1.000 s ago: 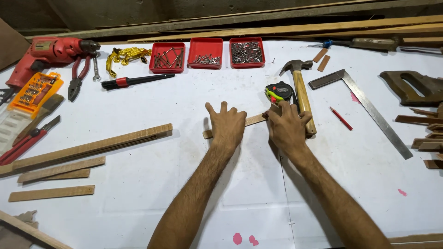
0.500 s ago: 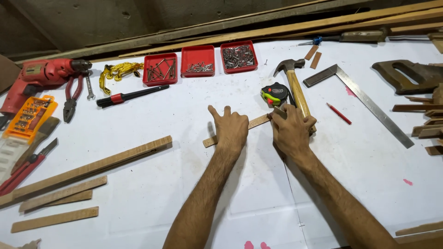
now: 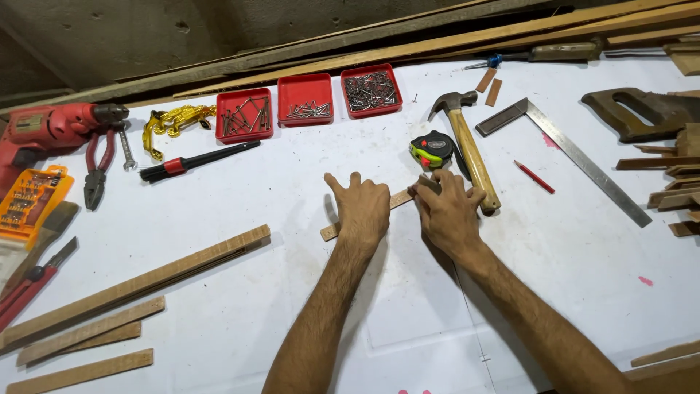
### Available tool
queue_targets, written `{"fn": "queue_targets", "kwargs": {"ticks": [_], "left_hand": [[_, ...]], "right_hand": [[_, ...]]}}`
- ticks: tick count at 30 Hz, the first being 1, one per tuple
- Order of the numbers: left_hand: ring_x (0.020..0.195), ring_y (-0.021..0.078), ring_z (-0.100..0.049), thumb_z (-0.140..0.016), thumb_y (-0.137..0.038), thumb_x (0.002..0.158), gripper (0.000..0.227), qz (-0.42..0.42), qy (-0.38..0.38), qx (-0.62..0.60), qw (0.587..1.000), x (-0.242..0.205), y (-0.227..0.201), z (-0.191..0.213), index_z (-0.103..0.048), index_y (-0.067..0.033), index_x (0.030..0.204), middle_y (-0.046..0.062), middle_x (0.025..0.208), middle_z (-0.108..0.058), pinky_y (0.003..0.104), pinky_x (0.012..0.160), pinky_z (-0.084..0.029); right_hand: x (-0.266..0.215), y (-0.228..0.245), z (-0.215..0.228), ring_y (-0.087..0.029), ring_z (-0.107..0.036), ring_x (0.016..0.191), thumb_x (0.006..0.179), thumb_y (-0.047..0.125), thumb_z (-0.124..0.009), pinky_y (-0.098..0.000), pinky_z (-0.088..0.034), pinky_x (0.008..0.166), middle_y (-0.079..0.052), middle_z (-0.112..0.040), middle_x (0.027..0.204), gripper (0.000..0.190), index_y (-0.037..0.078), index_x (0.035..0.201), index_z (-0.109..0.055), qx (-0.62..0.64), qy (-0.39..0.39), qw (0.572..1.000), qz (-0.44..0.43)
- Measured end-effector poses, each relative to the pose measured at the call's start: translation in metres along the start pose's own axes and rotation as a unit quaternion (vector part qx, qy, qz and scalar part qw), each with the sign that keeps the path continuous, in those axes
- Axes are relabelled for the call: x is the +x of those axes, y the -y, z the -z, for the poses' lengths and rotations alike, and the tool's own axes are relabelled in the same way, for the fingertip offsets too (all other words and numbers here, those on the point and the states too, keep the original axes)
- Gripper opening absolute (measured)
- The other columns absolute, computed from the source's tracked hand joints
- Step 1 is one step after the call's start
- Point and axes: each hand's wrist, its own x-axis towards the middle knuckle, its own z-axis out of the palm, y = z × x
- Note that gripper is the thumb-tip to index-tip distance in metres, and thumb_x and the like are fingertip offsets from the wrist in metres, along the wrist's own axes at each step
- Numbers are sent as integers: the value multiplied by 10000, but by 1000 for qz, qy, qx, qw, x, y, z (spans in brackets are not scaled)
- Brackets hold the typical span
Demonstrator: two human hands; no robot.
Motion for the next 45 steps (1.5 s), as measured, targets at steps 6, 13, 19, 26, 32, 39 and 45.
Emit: {"fn": "queue_targets", "kwargs": {"ticks": [6, 13, 19, 26, 32, 39, 45], "left_hand": [[1133, 276, -613, -745, -72, 868, 132, -1, 15, -9, 1000, -1, 2, 0, -739, -114, 743, 62, 749, -694, 843, 1094, -174], [1187, 296, -591, -765, -84, 848, 85, 10, 10, 7, 1000, -5, 0, 2, -747, -110, 769, 58, 812, -704, 836, 1083, -181], [1181, 295, -588, -763, -71, 837, 63, 11, 8, -14, 1000, -8, 2, 2, -744, -108, 789, 58, 834, -703, 844, 1073, -183], [1168, 294, -586, -745, -66, 861, 106, 16, 2, -9, 1000, -10, 0, 0, -741, -107, 763, 55, 833, -697, 853, 1076, -170], [1154, 286, -595, -745, -68, 865, 119, 21, -6, -4, 1000, -10, -1, 0, -736, -113, 755, 46, 818, -685, 854, 1079, -174], [1166, 284, -591, -749, -59, 856, 128, 20, -8, -19, 1000, -13, 0, -3, -736, -119, 743, 49, 867, -676, 859, 1074, -168], [1195, 286, -577, -749, -87, 882, 88, 23, 3, -4, 1000, -15, -2, 3, -753, -133, 807, 52, 896, -683, 851, 1079, -166]], "right_hand": [[19, 4, 1, -206, -530, 1052, 965, 253, -732, -462, -239, 835, -47, -593, 1134, 130, 166, 1054, -767, 0, 64, 997, -37], [-2, 2, -5, -220, -522, 1075, 929, 254, -740, -452, -243, 838, -102, -574, 1213, 196, 158, 1099, -765, 35, 7, 999, 7], [19, 6, -6, -217, -533, 1099, 945, 260, -731, -462, -237, 840, -77, -588, 1212, 182, 197, 1112, -771, 35, 56, 998, -21], [5, 0, 0, -239, -524, 1092, 920, 268, -732, -473, -234, 820, -109, -563, 1211, 205, 191, 1106, -770, 60, 44, 997, 15], [22, -14, -10, -245, -534, 1105, 937, 287, -736, -474, -249, 852, -105, -561, 1213, 199, 186, 1106, -769, 54, 56, 997, 1], [16, -9, 9, -253, -540, 1079, 912, 274, -733, -533, -270, 862, -129, -543, 1215, 193, 181, 1074, -782, 48, 94, 994, -23], [22, -26, -7, -267, -520, 1133, 977, 277, -722, -539, -272, 886, -120, -530, 1235, 199, 154, 1128, -765, 78, 77, 994, -23]]}}
